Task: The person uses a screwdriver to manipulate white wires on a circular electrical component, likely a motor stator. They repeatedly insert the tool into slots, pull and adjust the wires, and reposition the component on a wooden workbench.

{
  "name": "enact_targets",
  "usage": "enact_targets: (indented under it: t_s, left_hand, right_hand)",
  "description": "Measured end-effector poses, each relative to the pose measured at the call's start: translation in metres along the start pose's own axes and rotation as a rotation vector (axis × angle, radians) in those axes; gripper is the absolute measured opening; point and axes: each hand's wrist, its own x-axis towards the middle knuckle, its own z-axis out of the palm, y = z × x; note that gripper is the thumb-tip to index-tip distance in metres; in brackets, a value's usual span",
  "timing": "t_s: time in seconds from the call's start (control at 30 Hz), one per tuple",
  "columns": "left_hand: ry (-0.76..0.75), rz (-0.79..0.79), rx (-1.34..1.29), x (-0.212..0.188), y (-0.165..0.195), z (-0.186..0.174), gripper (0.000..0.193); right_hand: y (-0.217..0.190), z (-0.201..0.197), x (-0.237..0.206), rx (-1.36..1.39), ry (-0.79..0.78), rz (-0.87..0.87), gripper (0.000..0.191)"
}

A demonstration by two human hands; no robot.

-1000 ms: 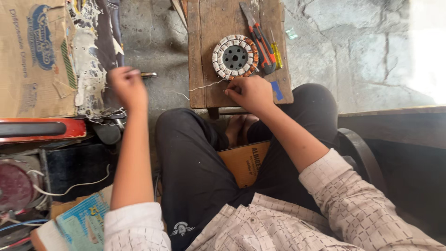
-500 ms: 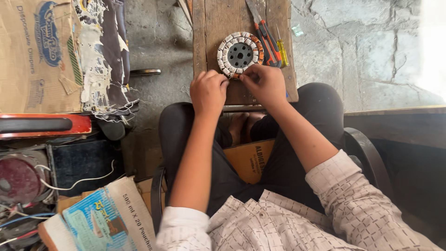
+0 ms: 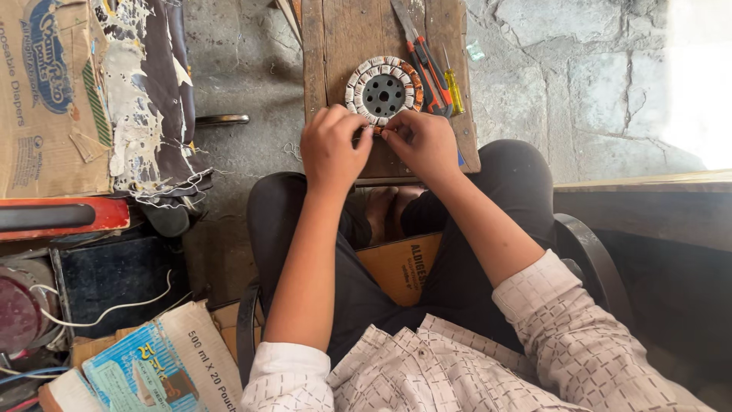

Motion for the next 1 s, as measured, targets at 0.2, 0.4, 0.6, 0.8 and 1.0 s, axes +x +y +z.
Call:
enact_targets:
  t_s: [0.2, 0.4, 0.6, 0.8, 1.0]
  left_hand:
    - [0.030, 0.119, 0.202, -0.004, 0.010, 0.014, 0.012]
    - [-0.029, 0.039, 0.386, -0.006, 0.013, 0.035, 0.010]
    - [-0.110, -0.146, 0.142, -0.009, 0.007, 0.033, 0.010]
    - [-0.113, -0.274, -0.119, -0.011, 0.001, 0.004, 0.018]
    - [-0.048, -0.136, -0.073, -0.006, 0.013, 0.012, 0.013]
  right_hand:
    - [0.002, 0.002, 0.000, -0.019, 0.005, -0.012, 0.012]
    - [0.001, 0.001, -0.001, -0.032, 0.009, -0.002, 0.012]
    - [-0.001, 0.000, 0.000, -0.023, -0.005, 0.014, 0.012]
    - [-0.002, -0.001, -0.001, -0.038, -0.015, 0.029, 0.013]
    - [0.000, 0.000, -0.001, -0.021, -0.003, -0.002, 0.014]
